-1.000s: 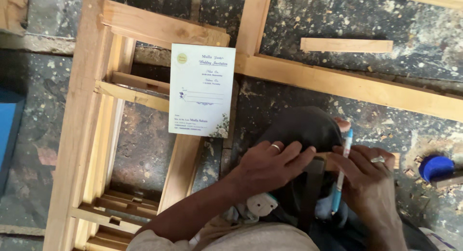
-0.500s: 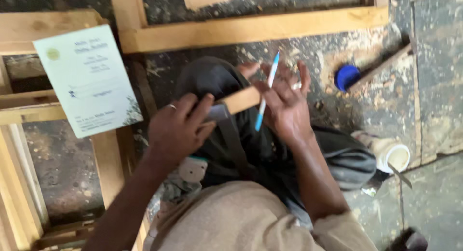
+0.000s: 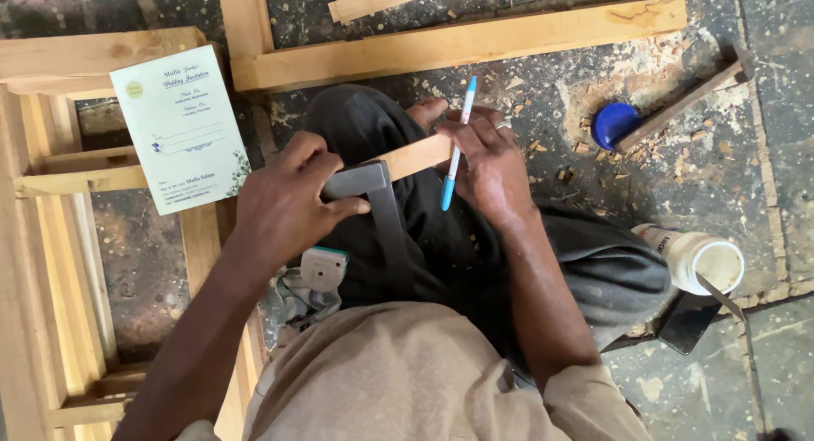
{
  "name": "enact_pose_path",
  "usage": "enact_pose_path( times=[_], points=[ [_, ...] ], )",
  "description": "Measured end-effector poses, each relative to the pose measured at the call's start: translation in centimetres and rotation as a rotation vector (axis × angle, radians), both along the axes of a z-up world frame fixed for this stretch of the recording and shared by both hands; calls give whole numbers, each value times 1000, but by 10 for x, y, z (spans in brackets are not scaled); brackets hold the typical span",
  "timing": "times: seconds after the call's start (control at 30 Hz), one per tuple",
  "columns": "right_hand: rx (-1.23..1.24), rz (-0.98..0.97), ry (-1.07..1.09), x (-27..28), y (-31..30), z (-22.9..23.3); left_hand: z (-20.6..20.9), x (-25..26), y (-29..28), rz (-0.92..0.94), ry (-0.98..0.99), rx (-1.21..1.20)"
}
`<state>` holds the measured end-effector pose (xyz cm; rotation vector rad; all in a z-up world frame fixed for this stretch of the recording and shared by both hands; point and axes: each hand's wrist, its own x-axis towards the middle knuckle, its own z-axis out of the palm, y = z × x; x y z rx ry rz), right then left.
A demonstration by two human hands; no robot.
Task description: The person measures and marks a small wooden plank using a tape measure, a try square, and a blue marker. They repeatedly measure lengths and draw perpendicular lines on the wood, occasionally flipping the plank to mark different sides.
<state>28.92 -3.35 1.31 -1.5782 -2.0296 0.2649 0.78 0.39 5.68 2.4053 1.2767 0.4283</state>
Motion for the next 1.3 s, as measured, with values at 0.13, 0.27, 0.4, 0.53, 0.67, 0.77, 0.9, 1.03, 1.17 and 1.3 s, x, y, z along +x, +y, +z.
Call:
enact_pose_path(
  times=[0.13, 0.27, 0.4, 0.53, 0.67, 0.77, 0.9, 1.03, 1.17, 1.3],
  points=[
    [-56, 61, 110, 3, -3, 6, 0, -4, 2, 18, -52, -19],
    [-170, 96, 397, 11, -7, -3, -7, -17, 6, 68, -198, 29],
    [-279, 93, 594, 18, -1, -35, -15, -23, 17, 127, -240, -43],
    [-301, 61, 814, 25, 5, -58, -22, -21, 25, 123, -188, 7],
    [-337, -24, 1060, 22, 11, -65, -26, -20, 27, 116, -181, 57],
    [-378, -105, 1136, 16, 18, -65, -28, -18, 31, 129, -170, 56],
    [-396, -98, 1154, 17, 23, -65, -30, -16, 35, 103, -163, 100],
    [-392, -57, 1138, 21, 24, -65, -28, -17, 41, 87, -144, 108],
    [-453, -54, 1176, 25, 29, -63, -34, -20, 56, 70, -122, 123],
    [-447, -73, 1167, 24, 33, -57, -45, -17, 39, 7, -11, 76]
  ],
)
